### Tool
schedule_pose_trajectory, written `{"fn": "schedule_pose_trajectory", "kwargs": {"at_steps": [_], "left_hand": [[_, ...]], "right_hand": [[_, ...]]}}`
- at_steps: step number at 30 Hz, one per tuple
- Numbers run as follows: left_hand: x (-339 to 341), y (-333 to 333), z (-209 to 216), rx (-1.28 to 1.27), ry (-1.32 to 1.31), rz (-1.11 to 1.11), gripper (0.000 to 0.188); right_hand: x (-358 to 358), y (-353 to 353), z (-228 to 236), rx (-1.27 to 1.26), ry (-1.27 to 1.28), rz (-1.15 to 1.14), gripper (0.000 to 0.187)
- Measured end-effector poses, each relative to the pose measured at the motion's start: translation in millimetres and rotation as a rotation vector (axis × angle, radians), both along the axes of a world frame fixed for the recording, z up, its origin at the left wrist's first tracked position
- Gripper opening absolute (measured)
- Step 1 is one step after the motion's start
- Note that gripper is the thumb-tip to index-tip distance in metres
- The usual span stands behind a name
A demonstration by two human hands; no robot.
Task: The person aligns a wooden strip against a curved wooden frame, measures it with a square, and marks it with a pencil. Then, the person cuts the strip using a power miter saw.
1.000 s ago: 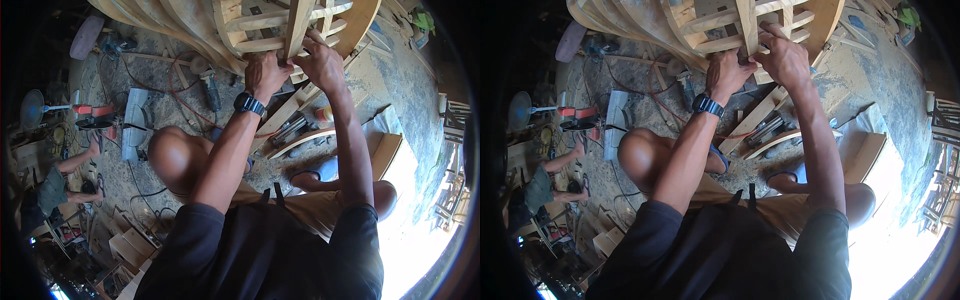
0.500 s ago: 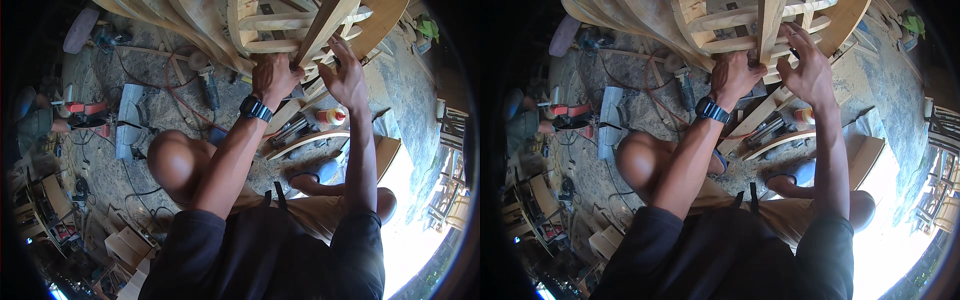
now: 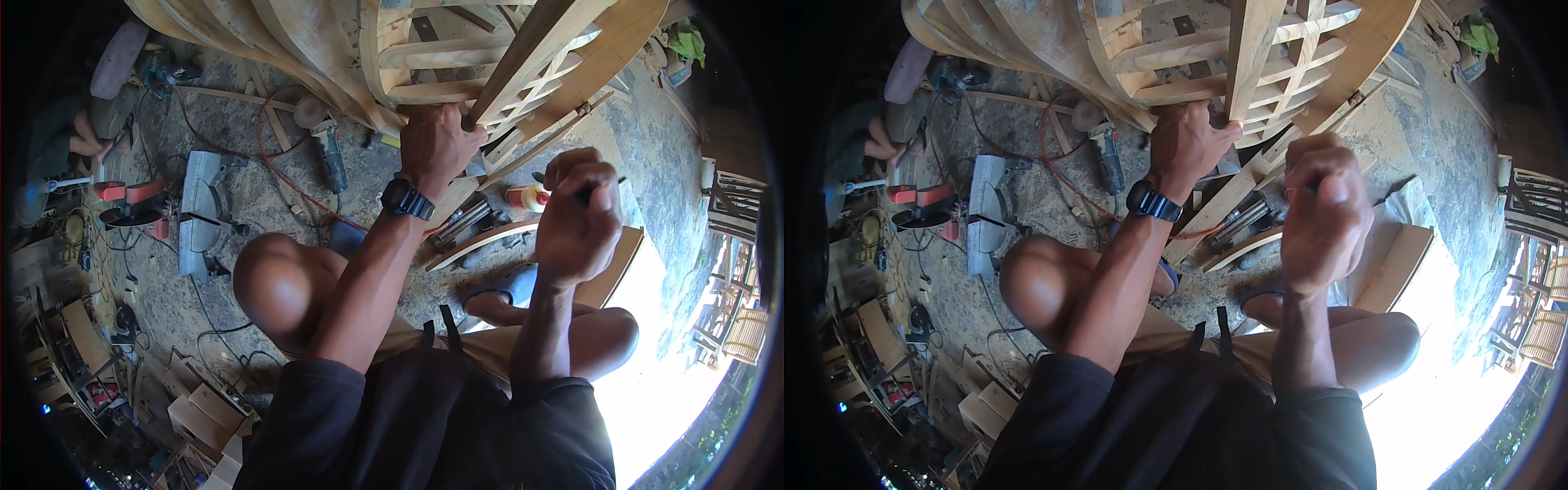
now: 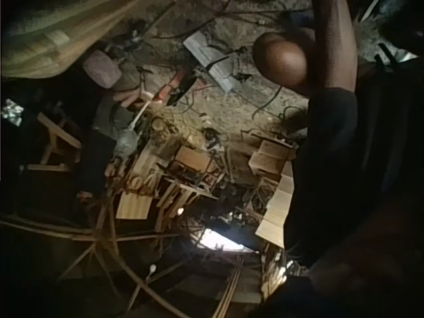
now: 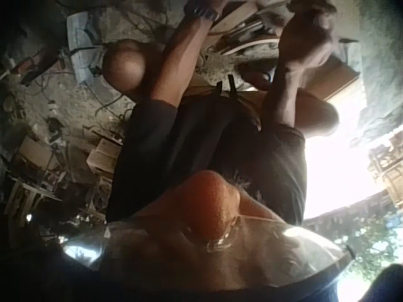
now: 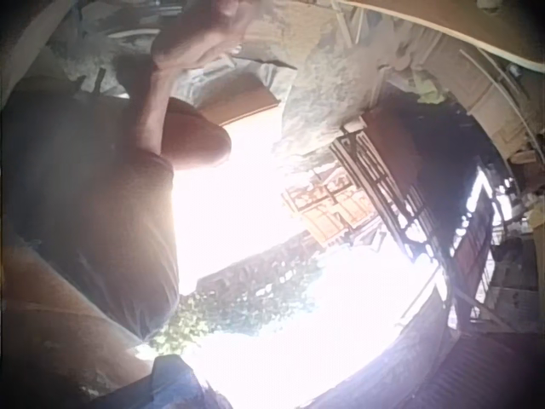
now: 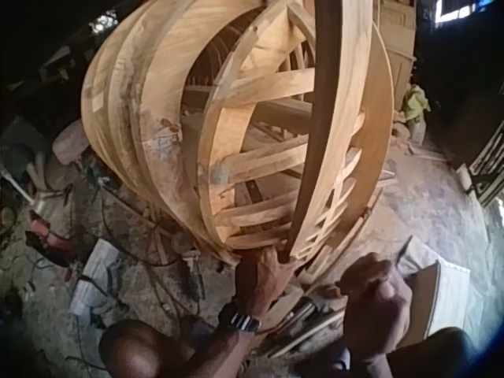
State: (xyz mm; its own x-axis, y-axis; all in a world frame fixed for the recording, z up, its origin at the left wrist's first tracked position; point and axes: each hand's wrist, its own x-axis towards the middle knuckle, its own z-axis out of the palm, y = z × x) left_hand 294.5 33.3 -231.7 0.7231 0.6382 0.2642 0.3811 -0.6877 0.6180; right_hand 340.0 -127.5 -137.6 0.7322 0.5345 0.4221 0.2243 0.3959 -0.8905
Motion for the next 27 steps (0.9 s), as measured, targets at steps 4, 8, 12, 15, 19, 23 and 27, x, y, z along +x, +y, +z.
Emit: {"fn": "schedule_pose_trajectory", "kwargs": {"at_steps": [4,8,12,15,19,23,27], "left_hand": [[-2.1,3.3,-0.3,-0.044,0.006,-0.002,0.045],[-2.7,4.9,3.1,-0.106,0.114,-0.001,0.046],[-2.7,4.4,4.4,-0.071,-0.021,-0.004,0.037],[-0.9,6.3,2.8,-0.147,0.077,-0.006,0.036],[-5.5,10.3,3.3,-0.312,-0.005,-0.049,0.038],[-6.1,13.0,-5.2,-0.227,-0.039,-0.120,0.043],[-6.3,9.1,-2.9,-0.105,-0.108,-0.102,0.044]], "right_hand": [[-37.8,12.2,-8.9,-0.044,-0.386,-0.054,0.044],[-47.9,18.3,-16.6,-0.168,-0.721,0.014,0.034],[-52.5,25.1,-22.4,-0.382,-0.918,-0.093,0.037],[-53.0,33.0,-27.2,-0.405,-0.901,-0.097,0.033],[-47.8,38.9,-34.7,-0.513,-0.828,-0.081,0.033],[-39.0,42.8,-39.2,-0.537,-0.734,-0.098,0.035],[-31.8,44.2,-39.7,-0.558,-0.746,-0.101,0.034]]}}
